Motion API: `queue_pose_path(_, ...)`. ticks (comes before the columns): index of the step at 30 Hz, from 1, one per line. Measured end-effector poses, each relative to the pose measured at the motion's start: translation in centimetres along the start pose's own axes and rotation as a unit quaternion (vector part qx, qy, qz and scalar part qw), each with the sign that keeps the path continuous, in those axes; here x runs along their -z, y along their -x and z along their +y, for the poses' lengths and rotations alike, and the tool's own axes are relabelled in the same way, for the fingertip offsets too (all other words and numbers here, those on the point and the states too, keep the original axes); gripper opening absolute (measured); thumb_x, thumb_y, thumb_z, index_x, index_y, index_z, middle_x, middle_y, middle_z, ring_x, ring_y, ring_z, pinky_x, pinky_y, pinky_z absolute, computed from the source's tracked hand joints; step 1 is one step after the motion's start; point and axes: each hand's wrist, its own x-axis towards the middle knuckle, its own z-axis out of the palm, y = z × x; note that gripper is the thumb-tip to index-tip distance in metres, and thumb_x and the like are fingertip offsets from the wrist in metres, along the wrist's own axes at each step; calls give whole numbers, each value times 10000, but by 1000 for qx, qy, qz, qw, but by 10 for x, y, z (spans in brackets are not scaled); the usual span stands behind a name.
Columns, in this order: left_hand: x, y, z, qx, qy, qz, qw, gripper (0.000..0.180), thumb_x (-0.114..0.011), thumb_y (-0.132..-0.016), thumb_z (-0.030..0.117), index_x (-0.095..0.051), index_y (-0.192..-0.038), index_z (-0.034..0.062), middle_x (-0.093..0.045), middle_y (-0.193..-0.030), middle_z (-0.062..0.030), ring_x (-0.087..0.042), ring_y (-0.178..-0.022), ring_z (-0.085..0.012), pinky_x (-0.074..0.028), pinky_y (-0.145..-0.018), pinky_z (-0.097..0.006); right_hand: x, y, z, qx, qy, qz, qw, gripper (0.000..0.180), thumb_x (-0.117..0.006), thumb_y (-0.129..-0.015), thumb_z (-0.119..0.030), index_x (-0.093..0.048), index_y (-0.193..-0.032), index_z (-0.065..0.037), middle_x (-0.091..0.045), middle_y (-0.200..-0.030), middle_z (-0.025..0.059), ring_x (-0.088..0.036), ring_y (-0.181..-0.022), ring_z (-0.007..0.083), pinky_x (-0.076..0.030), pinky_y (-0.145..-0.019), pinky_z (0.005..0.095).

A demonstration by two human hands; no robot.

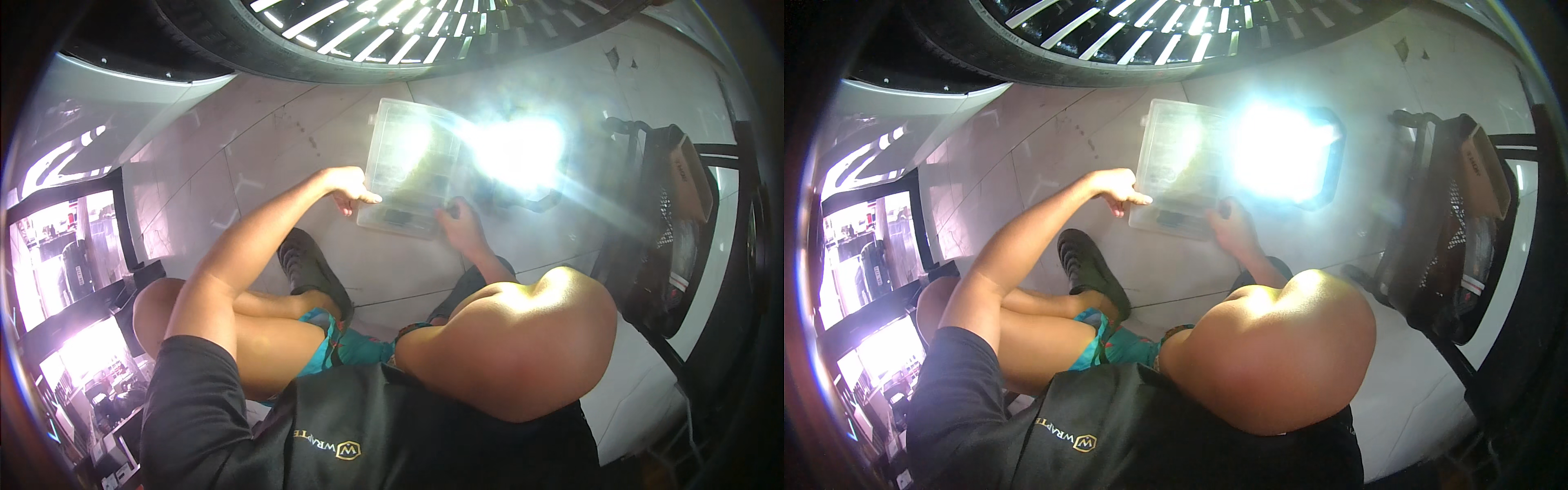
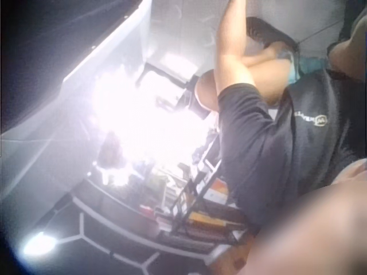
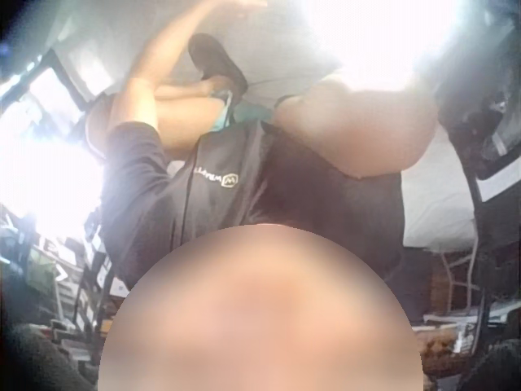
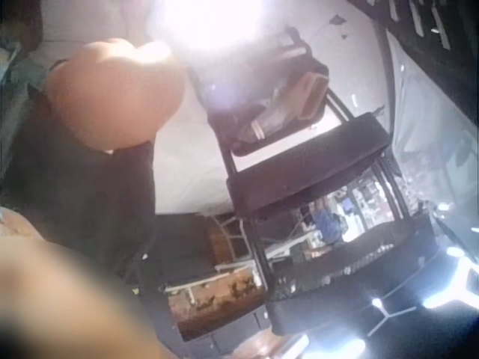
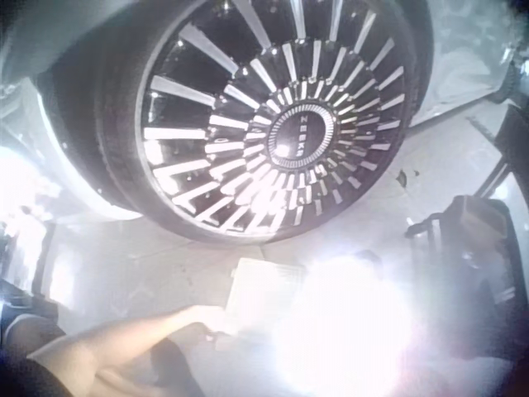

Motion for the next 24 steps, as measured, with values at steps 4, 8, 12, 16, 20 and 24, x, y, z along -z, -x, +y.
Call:
queue_pose_path(4,17,61,37,-77,11,-159,984,519,-735,-968,394,-658,-1233,-45,-728,-1113,-195,-741,-956,-247,-630,-810,-402,0,1,13,-5,-44,-5,999,484,-701,-932,-345,-647,-1197,56,-700,-1169,273,-672,-1132,389,-507,-962,452)
queue_pose_path(8,1,82,58,-214,91,-276,933,504,-726,-967,323,-618,-1347,10,-695,-1247,-164,-700,-1103,-259,-606,-903,-434,2,8,14,4,-74,-2,997,562,-706,-934,-310,-609,-1337,69,-687,-1274,260,-649,-1227,364,-491,-1035,417)
queue_pose_path(12,-5,49,49,-176,39,-69,981,462,-705,-930,313,-655,-1288,26,-745,-1105,-153,-727,-992,-309,-601,-885,-439,10,12,-12,38,-24,16,999,453,-679,-966,-220,-632,-1352,12,-735,-1100,155,-665,-1065,205,-482,-966,338)
queue_pose_path(16,7,19,23,-80,-175,306,933,346,-653,-930,346,-688,-1095,45,-741,-1010,-208,-717,-914,-378,-567,-814,-472,28,17,-44,42,-35,38,998,475,-678,-973,-225,-602,-1385,0,-738,-1115,146,-673,-1064,207,-495,-935,334)
queue_pose_path(20,3,17,33,-125,-114,369,914,368,-691,-911,406,-653,-992,49,-736,-930,-189,-713,-863,-365,-542,-751,-459,38,24,-67,65,-6,16,998,519,-700,-967,-249,-576,-1411,-11,-736,-1140,146,-689,-1010,203,-521,-876,337)
queue_pose_path(24,-26,27,81,-420,56,295,856,269,-656,-881,230,-655,-1011,-6,-668,-801,-174,-575,-706,-304,-507,-708,-423,55,32,-95,204,84,12,975,531,-729,-946,-269,-586,-1382,-2,-747,-1092,159,-708,-901,197,-538,-805,339)
